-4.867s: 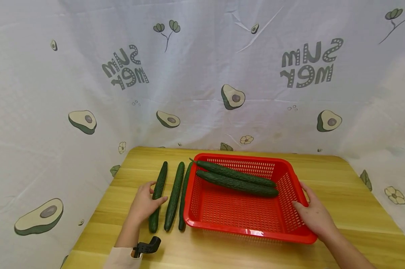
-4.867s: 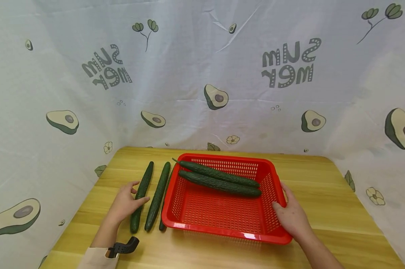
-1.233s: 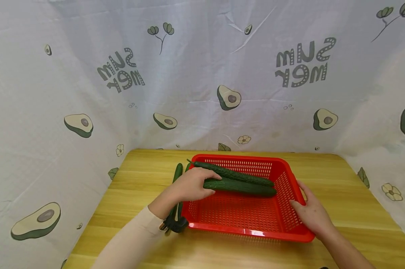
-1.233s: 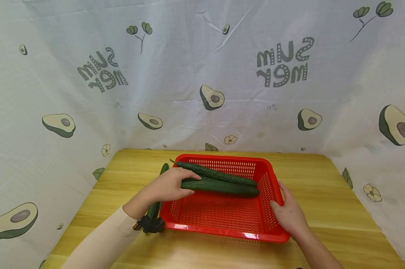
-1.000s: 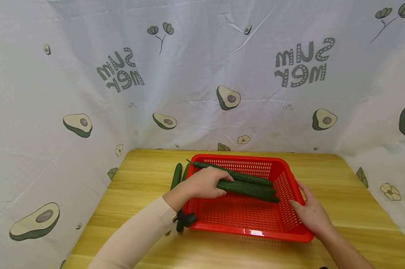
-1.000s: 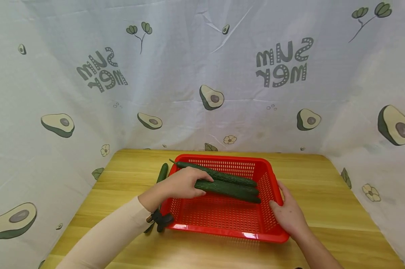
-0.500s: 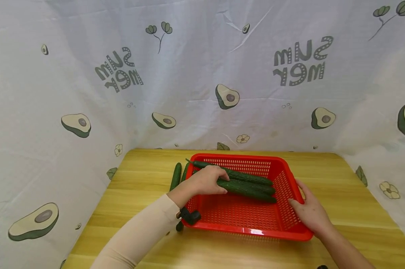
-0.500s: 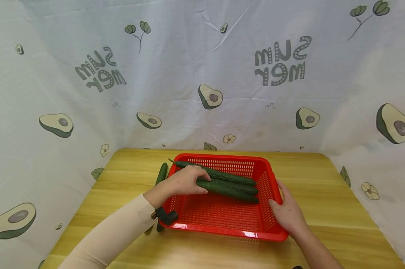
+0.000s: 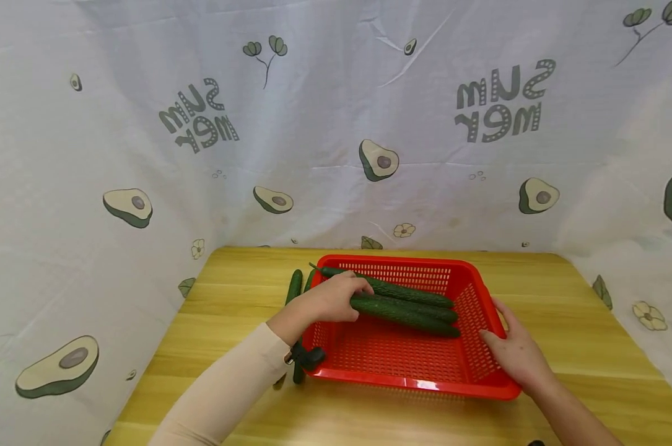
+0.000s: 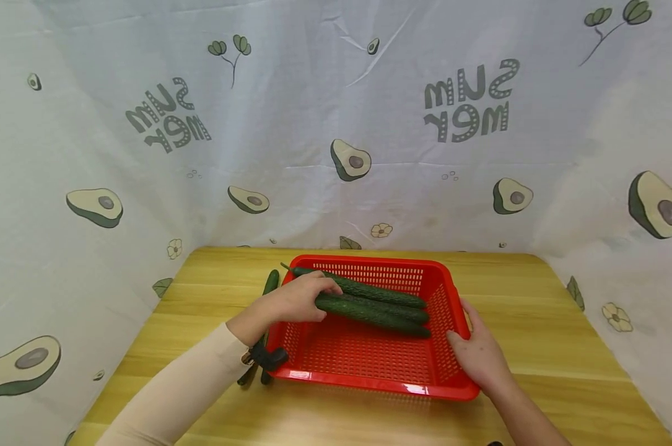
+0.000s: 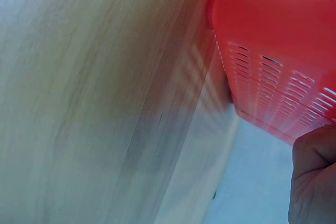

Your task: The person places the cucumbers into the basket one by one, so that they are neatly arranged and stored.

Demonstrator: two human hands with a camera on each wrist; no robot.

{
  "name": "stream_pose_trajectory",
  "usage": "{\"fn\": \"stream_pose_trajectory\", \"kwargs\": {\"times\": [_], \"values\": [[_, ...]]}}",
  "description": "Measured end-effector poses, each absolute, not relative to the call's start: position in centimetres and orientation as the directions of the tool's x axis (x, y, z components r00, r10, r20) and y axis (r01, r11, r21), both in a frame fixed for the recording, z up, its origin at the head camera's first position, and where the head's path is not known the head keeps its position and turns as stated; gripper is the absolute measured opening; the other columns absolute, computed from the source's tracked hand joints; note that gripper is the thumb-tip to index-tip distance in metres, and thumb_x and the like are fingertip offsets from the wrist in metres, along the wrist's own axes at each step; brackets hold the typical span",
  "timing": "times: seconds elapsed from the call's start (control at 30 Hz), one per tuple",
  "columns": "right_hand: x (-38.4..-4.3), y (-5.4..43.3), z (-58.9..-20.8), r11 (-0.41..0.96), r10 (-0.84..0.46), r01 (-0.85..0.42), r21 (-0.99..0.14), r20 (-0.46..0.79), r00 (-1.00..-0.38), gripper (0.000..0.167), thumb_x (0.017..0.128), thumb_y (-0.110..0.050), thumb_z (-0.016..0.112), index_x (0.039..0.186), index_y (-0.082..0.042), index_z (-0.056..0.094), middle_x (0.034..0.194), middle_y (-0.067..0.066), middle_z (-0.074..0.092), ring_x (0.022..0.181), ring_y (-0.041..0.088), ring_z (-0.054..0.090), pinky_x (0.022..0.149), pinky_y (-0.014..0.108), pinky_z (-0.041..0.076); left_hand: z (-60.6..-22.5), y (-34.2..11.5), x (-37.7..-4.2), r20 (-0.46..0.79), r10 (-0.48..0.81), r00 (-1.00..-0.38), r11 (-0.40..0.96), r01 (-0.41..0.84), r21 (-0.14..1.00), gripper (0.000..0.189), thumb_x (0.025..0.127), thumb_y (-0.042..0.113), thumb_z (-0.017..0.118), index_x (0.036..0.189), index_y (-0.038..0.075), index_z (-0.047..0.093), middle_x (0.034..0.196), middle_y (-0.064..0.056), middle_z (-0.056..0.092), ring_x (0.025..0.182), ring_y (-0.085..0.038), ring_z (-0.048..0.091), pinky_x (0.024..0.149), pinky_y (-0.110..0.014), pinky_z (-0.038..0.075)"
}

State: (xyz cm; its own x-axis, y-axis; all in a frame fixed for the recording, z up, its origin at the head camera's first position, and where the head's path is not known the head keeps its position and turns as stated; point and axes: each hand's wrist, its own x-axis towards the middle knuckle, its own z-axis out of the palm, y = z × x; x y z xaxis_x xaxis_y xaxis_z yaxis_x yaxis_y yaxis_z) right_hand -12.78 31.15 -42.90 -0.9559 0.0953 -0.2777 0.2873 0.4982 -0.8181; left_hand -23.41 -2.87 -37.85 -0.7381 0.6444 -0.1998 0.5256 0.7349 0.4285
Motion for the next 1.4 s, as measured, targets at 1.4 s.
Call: {"fn": "stream_pose_trajectory", "kwargs": {"times": [1.4], "values": [[-12.5, 31.1, -42.8, 0.497, 0.104, 0.288, -0.818, -0.273, -0.956, 0.077, 0.108, -0.019, 0.043, 0.165, -0.019, -0.009, 0.138, 0.041, 0.042, 0.079, 0.021, 0.073, 0.065, 0.045, 0.063, -38.6, -4.9, -23.7, -0.227, 0.685, -0.693, 0.729, 0.643, 0.236, 0.038, 0.087, 0.017, 0.083, 0.122, 0.016, 0.07, 0.116, -0.002, 0.073, 0.105, -0.015, 0.068, 0.088, -0.029, 0.058]]}}
